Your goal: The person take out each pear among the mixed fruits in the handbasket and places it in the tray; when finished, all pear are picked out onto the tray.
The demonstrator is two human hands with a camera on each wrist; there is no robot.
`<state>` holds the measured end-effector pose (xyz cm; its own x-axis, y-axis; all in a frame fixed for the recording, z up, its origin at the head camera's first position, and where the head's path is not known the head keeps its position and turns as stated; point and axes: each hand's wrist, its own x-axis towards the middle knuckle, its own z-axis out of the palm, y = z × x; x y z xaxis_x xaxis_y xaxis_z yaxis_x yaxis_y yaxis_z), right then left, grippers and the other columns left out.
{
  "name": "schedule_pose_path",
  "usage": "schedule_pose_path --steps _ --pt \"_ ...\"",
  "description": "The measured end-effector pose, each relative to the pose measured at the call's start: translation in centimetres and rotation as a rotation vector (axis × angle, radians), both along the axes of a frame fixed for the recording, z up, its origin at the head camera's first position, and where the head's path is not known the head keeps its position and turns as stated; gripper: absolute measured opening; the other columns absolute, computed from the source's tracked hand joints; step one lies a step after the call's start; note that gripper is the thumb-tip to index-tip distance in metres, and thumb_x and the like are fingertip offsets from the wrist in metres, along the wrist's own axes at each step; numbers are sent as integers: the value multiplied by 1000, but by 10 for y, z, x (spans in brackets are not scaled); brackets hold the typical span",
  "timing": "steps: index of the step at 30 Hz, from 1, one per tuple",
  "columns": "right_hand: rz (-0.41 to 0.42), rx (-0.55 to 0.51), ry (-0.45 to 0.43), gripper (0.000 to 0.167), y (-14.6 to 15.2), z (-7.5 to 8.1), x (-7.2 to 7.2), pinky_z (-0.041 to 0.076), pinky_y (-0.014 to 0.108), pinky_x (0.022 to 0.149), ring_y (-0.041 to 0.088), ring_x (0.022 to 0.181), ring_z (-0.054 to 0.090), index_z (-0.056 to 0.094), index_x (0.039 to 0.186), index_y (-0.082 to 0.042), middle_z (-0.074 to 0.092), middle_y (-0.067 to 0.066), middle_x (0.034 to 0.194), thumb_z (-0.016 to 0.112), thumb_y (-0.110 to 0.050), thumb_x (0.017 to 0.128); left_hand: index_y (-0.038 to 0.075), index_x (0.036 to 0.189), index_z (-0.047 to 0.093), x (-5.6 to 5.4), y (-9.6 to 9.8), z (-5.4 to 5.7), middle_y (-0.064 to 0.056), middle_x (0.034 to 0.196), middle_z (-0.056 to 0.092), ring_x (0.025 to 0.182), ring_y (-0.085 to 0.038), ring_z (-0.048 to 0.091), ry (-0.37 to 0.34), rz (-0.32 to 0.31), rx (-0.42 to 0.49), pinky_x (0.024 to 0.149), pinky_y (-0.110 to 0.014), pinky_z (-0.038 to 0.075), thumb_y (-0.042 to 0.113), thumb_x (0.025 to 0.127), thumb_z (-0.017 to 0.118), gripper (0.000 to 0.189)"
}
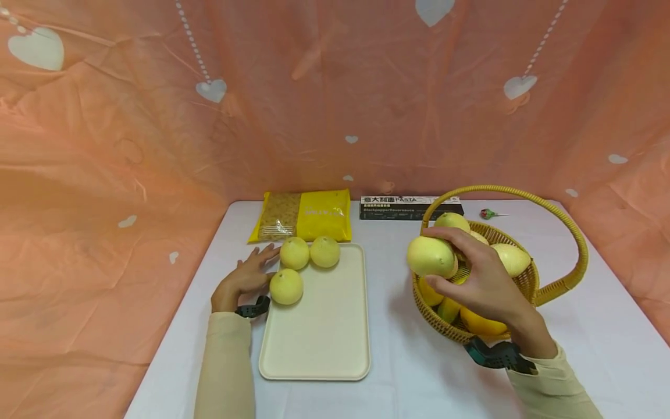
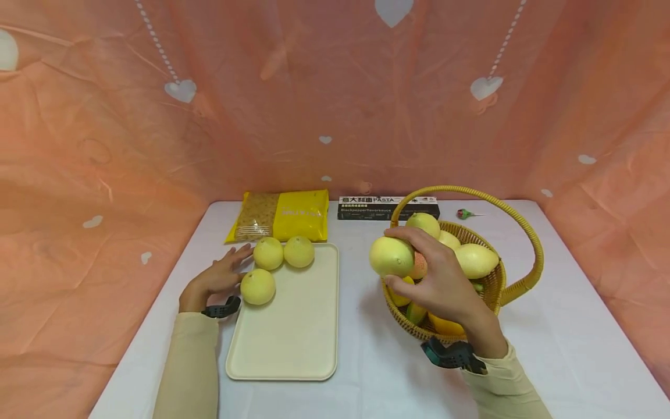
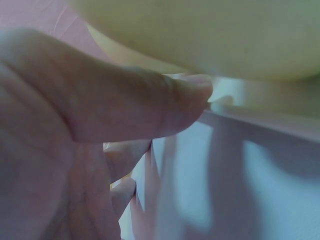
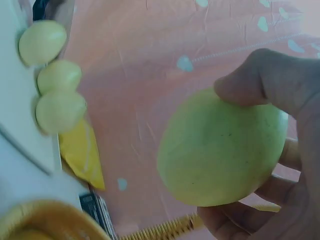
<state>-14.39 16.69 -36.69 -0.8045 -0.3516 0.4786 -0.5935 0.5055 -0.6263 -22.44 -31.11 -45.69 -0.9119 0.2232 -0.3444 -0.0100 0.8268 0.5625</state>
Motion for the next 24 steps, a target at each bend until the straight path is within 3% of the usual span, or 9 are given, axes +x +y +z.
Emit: schedule_pose_path --steps 3,9,15,24 --pt "50 -32 -33 75 -12 -2 -5 58 18 93 9 118 65 66 150 -22 69 2 146 92 -5 82 18 174 31 0 0 1 -21 183 13 168 -54 -5 5 2 4 125 -84 -9 27 102 64 80" --pt "200 -172 -177 70 -37 -8 -15 62 23 98 15 117 68 64 150 -11 63 9 151 88 2 87 17 175 30 0 -1 1 -20 184 13 169 -53 -6 3 5 9 125 -84 -10 27 102 64 80" --pt "228 -150 -187 67 -63 -15 -22 61 29 105 17 119 68 65 149 -13 67 7 149 90 -9 88 19 174 31 -1 -1 0 -21 184 12 168 -53 -6 8 -1 6 124 -84 -9 26 102 64 80" --pt "303 -213 -299 60 -100 -31 -36 61 39 106 24 121 68 66 147 -14 68 4 146 88 -13 91 18 174 32 -1 -1 -1 -22 184 12 168 -54 -6 6 -3 9 124 -85 -10 25 102 64 79"
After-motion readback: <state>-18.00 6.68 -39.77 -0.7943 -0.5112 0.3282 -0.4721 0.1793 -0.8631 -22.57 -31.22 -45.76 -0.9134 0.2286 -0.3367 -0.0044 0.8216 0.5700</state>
